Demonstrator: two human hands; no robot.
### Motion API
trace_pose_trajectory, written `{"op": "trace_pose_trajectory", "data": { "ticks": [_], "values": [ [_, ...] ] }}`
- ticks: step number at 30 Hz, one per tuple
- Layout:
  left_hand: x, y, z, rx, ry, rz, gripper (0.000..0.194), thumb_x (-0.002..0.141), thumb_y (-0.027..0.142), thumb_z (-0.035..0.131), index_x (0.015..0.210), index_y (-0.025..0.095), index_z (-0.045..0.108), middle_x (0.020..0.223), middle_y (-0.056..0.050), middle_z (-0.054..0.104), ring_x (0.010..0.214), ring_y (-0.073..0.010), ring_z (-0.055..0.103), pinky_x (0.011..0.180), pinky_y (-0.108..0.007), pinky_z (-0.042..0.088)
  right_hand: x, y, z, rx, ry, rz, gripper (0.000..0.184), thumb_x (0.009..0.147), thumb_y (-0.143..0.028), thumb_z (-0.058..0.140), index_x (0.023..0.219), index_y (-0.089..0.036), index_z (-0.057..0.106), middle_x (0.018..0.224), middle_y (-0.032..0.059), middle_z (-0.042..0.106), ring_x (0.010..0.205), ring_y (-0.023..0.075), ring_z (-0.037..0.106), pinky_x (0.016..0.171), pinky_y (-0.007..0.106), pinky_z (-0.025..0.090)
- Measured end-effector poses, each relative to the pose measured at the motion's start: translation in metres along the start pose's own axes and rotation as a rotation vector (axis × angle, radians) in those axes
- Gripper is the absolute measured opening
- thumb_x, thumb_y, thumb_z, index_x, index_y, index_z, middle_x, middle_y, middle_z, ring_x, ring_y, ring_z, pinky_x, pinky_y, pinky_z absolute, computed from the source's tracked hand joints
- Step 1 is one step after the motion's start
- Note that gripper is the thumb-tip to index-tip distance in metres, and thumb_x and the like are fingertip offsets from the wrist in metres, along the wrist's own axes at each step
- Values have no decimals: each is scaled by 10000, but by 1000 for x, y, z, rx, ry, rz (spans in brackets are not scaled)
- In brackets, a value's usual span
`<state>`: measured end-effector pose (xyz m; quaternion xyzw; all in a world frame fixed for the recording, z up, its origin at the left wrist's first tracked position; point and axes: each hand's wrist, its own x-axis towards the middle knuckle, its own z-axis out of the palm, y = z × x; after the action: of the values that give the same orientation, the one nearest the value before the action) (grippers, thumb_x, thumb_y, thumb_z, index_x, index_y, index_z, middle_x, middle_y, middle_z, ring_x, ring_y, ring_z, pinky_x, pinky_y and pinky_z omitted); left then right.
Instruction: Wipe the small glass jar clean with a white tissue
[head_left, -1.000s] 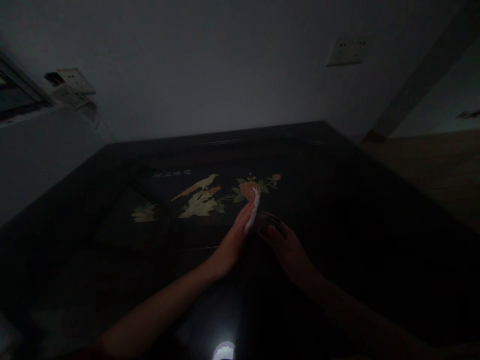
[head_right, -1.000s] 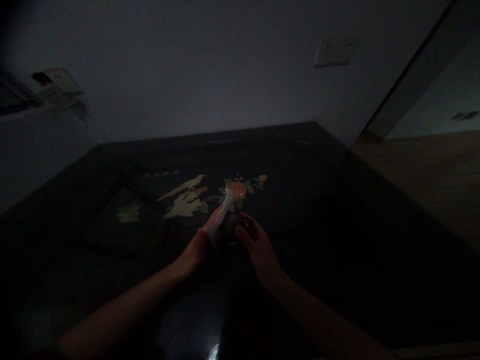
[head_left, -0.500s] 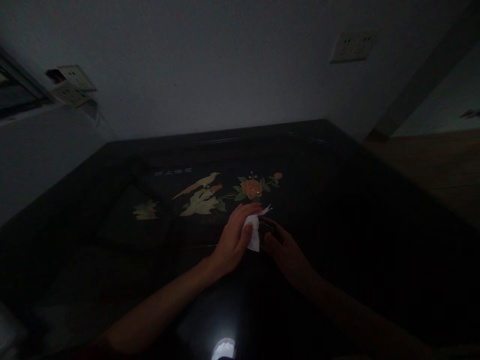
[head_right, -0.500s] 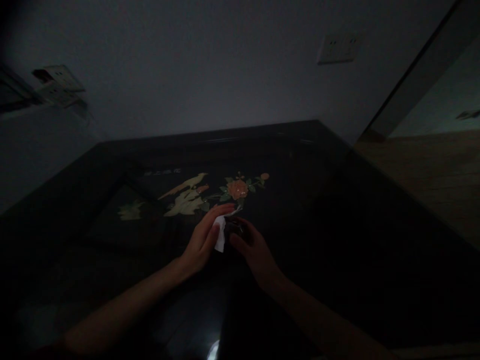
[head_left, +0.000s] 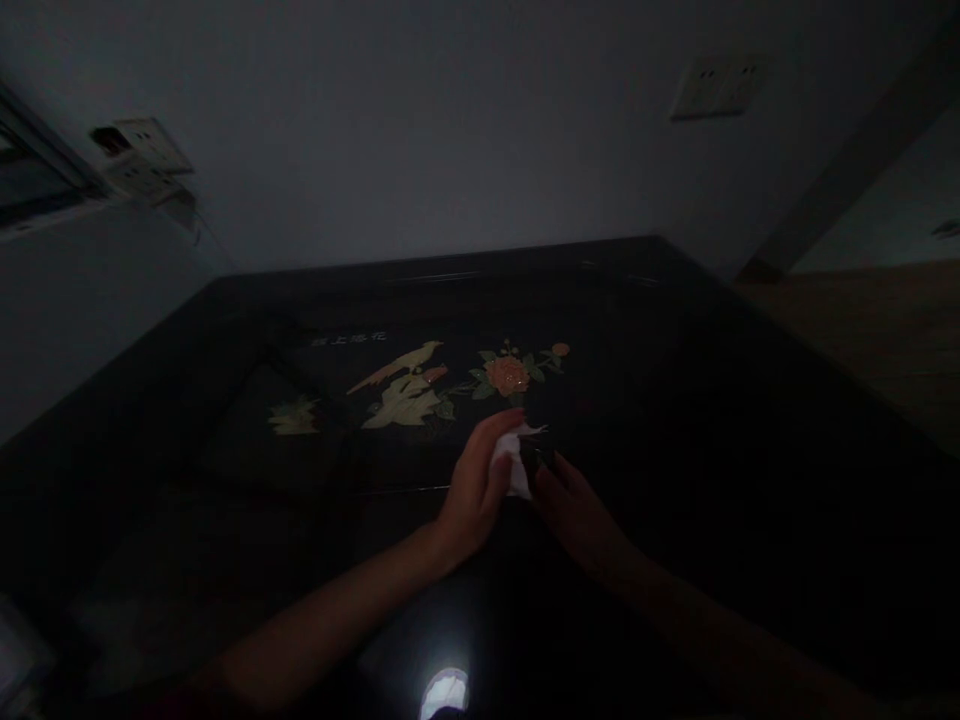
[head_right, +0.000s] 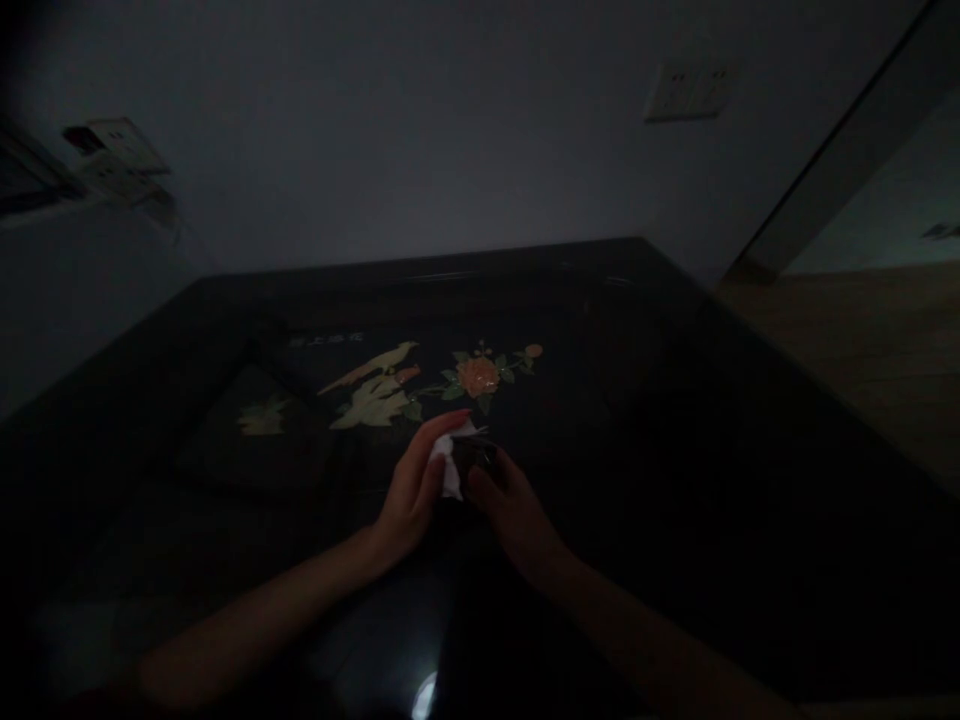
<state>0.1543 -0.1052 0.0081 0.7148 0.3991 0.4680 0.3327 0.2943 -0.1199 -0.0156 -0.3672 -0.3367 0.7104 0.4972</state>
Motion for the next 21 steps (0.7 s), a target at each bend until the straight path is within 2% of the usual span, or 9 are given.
{"op": "trace_pose_trajectory", "data": {
  "ticks": [5, 8, 13, 19, 21],
  "values": [
    [3, -3, -4, 179, -70, 195, 354, 950, 325, 348, 1259, 209, 475, 1295, -119, 522, 1208, -241, 462, 1014, -416, 357, 1, 2, -6, -165, 12, -60, 414, 741, -438, 700, 1088, -224, 625, 1052, 39, 668, 983, 213, 588, 881, 335, 450],
    [3, -2, -6, 160, -78, 197, 342, 951, 307, 354, 1242, 205, 501, 1280, -114, 536, 1206, -234, 463, 1020, -409, 351, 3, 0, -6, -168, -10, -56, 407, 715, -417, 726, 1057, -210, 646, 1014, 40, 682, 982, 226, 591, 891, 351, 446],
    [3, 0, -5, -113, 6, 1, 397, 969, 374, 284, 1171, 195, 576, 1273, -91, 548, 1204, -222, 475, 1044, -382, 327, 2, -5, -2, -68, -14, -16, 432, 660, -351, 780, 1055, -222, 661, 1024, 40, 697, 1008, 245, 601, 934, 387, 428],
    [10, -2, 1, -522, 54, -443, 513, 954, 483, 245, 1184, 171, 581, 1173, -82, 644, 1069, -236, 595, 935, -364, 443, 1, -3, -1, 66, -22, 41, 426, 678, -358, 770, 1060, -202, 664, 1024, 64, 698, 971, 232, 623, 953, 419, 423],
    [11, -4, 1, -548, 67, -460, 476, 949, 468, 295, 1188, 171, 579, 1212, -78, 628, 1109, -238, 578, 959, -358, 431, 3, -1, -2, 104, -14, 47, 405, 680, -373, 766, 1032, -196, 672, 1008, 69, 700, 949, 228, 628, 928, 416, 443]
  ]
}}
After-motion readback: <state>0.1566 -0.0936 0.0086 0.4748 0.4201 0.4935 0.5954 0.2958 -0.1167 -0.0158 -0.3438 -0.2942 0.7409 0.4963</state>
